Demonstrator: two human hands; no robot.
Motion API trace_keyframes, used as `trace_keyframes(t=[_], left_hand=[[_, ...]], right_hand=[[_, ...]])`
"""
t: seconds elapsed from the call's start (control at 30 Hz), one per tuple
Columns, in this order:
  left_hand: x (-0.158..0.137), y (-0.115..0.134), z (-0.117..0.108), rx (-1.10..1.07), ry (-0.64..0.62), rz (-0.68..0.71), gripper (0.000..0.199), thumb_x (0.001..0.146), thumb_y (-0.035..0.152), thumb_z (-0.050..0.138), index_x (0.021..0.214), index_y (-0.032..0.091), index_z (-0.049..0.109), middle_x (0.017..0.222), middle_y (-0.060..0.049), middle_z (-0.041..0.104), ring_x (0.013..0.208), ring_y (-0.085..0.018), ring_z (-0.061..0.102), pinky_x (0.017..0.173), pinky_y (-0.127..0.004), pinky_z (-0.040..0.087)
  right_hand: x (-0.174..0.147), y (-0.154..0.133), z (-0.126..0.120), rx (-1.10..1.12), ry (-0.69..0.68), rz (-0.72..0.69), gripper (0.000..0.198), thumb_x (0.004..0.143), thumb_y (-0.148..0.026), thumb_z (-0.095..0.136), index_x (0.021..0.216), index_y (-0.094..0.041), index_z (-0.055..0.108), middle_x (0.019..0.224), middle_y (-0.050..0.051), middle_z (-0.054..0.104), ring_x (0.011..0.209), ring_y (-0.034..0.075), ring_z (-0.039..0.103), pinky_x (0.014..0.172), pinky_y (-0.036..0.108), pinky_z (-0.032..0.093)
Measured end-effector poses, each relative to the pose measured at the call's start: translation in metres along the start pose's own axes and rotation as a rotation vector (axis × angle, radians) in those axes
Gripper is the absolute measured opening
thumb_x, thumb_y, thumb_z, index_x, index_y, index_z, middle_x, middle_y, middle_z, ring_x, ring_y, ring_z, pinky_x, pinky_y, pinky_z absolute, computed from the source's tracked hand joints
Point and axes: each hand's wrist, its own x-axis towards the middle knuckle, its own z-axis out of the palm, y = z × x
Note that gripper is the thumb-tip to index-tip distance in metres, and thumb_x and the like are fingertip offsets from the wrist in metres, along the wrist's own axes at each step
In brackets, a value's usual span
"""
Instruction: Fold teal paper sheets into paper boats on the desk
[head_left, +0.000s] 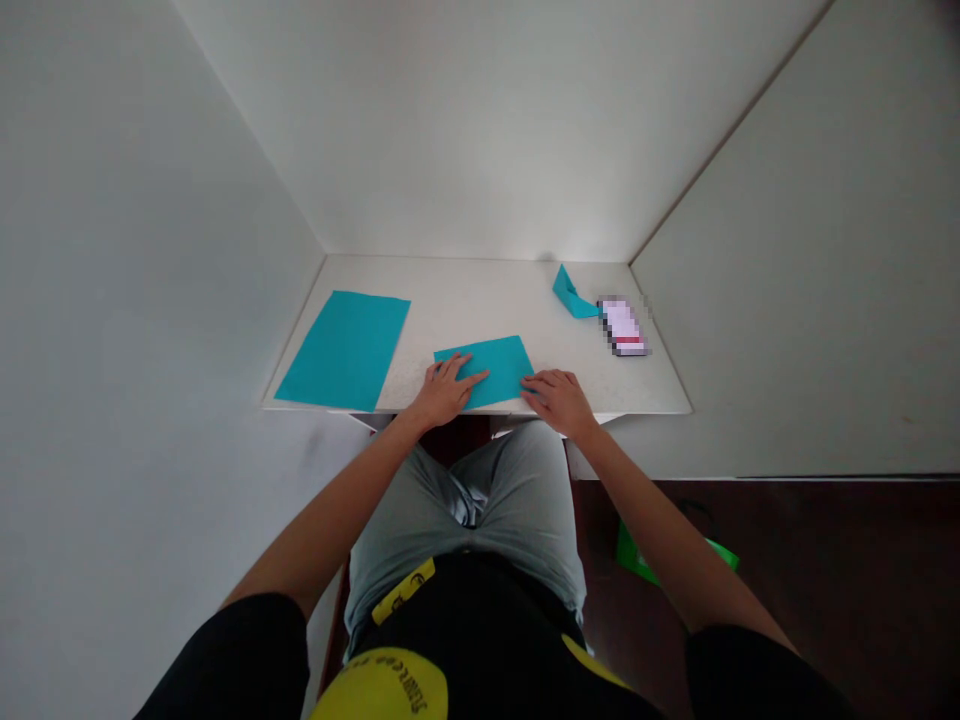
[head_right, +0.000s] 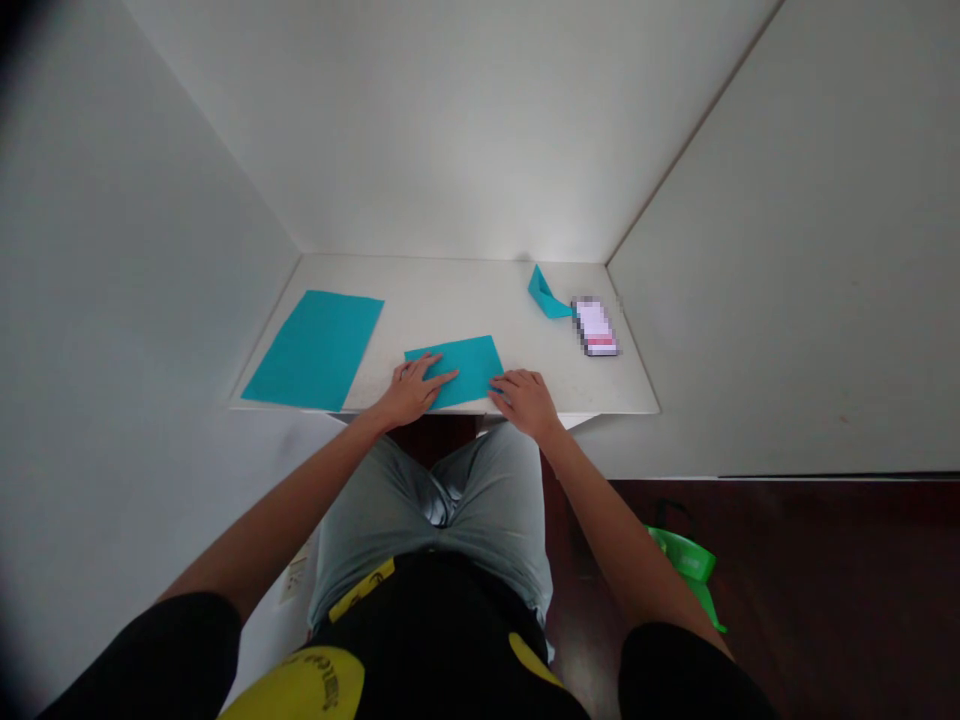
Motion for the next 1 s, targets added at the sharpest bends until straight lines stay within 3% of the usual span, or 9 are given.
trace_keyframes(t=[0.1, 0.2, 0.3, 0.43, 0.6, 0.7, 0.8, 0.9, 1.0], left_hand=[[0.002, -0.003, 0.000, -0.030, -0.010, 0.041, 0.047, 0.109, 0.027, 0.047, 0.151, 0.034, 0.065, 0.176, -0.010, 0.039, 0.166, -0.031, 0.030, 0.133, -0.057, 0.026], [0.002, -0.005, 0.000, -0.032, 0.009, 0.097, 0.044, 0.110, 0.033, 0.049, 0.150, 0.031, 0.066, 0.174, -0.011, 0.041, 0.167, -0.029, 0.029, 0.136, -0.055, 0.022], [-0.002, -0.005, 0.000, -0.004, 0.038, 0.129, 0.047, 0.111, 0.034, 0.048, 0.156, 0.031, 0.061, 0.175, -0.009, 0.041, 0.167, -0.028, 0.028, 0.137, -0.054, 0.021], [-0.008, -0.007, 0.000, 0.024, 0.052, 0.120, 0.051, 0.112, 0.035, 0.045, 0.162, 0.032, 0.054, 0.177, -0.007, 0.037, 0.168, -0.028, 0.027, 0.137, -0.055, 0.019], [-0.008, -0.002, 0.000, 0.050, 0.060, 0.034, 0.058, 0.111, 0.039, 0.043, 0.167, 0.023, 0.047, 0.180, -0.012, 0.030, 0.169, -0.031, 0.022, 0.137, -0.054, 0.017], [-0.008, 0.020, 0.001, 0.081, 0.074, -0.045, 0.059, 0.109, 0.033, 0.043, 0.165, 0.015, 0.049, 0.178, -0.016, 0.034, 0.167, -0.033, 0.026, 0.137, -0.053, 0.018], [-0.010, 0.054, 0.005, 0.096, 0.086, 0.020, 0.056, 0.109, 0.035, 0.044, 0.160, 0.014, 0.054, 0.171, -0.018, 0.045, 0.160, -0.034, 0.038, 0.131, -0.052, 0.029], [-0.016, 0.080, 0.011, 0.120, 0.097, 0.050, 0.066, 0.103, 0.055, 0.058, 0.156, 0.015, 0.057, 0.156, -0.021, 0.058, 0.142, -0.038, 0.053, 0.117, -0.054, 0.043], [-0.021, 0.086, 0.013, 0.112, 0.103, 0.042, 0.054, 0.100, 0.045, 0.067, 0.148, 0.020, 0.064, 0.137, -0.018, 0.067, 0.125, -0.035, 0.062, 0.105, -0.050, 0.049]], right_hand=[[0.011, -0.008, -0.001, 0.031, 0.043, 0.025, 0.044, 0.111, -0.053, 0.048, 0.136, -0.027, 0.074, 0.134, 0.011, 0.076, 0.124, 0.033, 0.066, 0.106, 0.051, 0.049], [0.028, -0.017, 0.010, 0.024, 0.036, 0.022, 0.058, 0.112, -0.052, 0.043, 0.160, -0.022, 0.053, 0.163, 0.012, 0.057, 0.145, 0.033, 0.056, 0.116, 0.052, 0.046], [0.037, -0.022, 0.026, -0.046, -0.052, -0.007, 0.063, 0.113, -0.050, 0.038, 0.167, -0.019, 0.044, 0.174, 0.012, 0.043, 0.158, 0.032, 0.044, 0.127, 0.053, 0.038], [0.030, -0.017, 0.038, -0.100, -0.046, 0.007, 0.061, 0.114, -0.048, 0.036, 0.170, -0.026, 0.039, 0.177, 0.010, 0.037, 0.162, 0.033, 0.039, 0.133, 0.062, 0.026], [0.006, -0.003, 0.033, -0.087, 0.000, 0.028, 0.067, 0.113, -0.051, 0.035, 0.175, -0.025, 0.029, 0.176, 0.012, 0.037, 0.161, 0.035, 0.040, 0.131, 0.065, 0.028], [-0.005, -0.004, 0.029, -0.093, 0.015, 0.040, 0.066, 0.113, -0.052, 0.037, 0.174, -0.026, 0.031, 0.175, 0.011, 0.040, 0.161, 0.035, 0.041, 0.131, 0.062, 0.029], [-0.011, -0.011, 0.028, -0.101, 0.028, 0.068, 0.065, 0.112, -0.052, 0.040, 0.170, -0.024, 0.038, 0.171, 0.013, 0.046, 0.159, 0.036, 0.042, 0.129, 0.060, 0.031], [-0.013, -0.016, 0.026, -0.082, 0.012, 0.098, 0.063, 0.111, -0.055, 0.044, 0.163, -0.022, 0.048, 0.164, 0.016, 0.055, 0.155, 0.036, 0.044, 0.126, 0.058, 0.033], [-0.013, -0.011, 0.023, 0.046, 0.000, 0.139, 0.054, 0.111, -0.056, 0.042, 0.150, -0.025, 0.062, 0.153, 0.015, 0.063, 0.145, 0.035, 0.052, 0.120, 0.056, 0.039]])
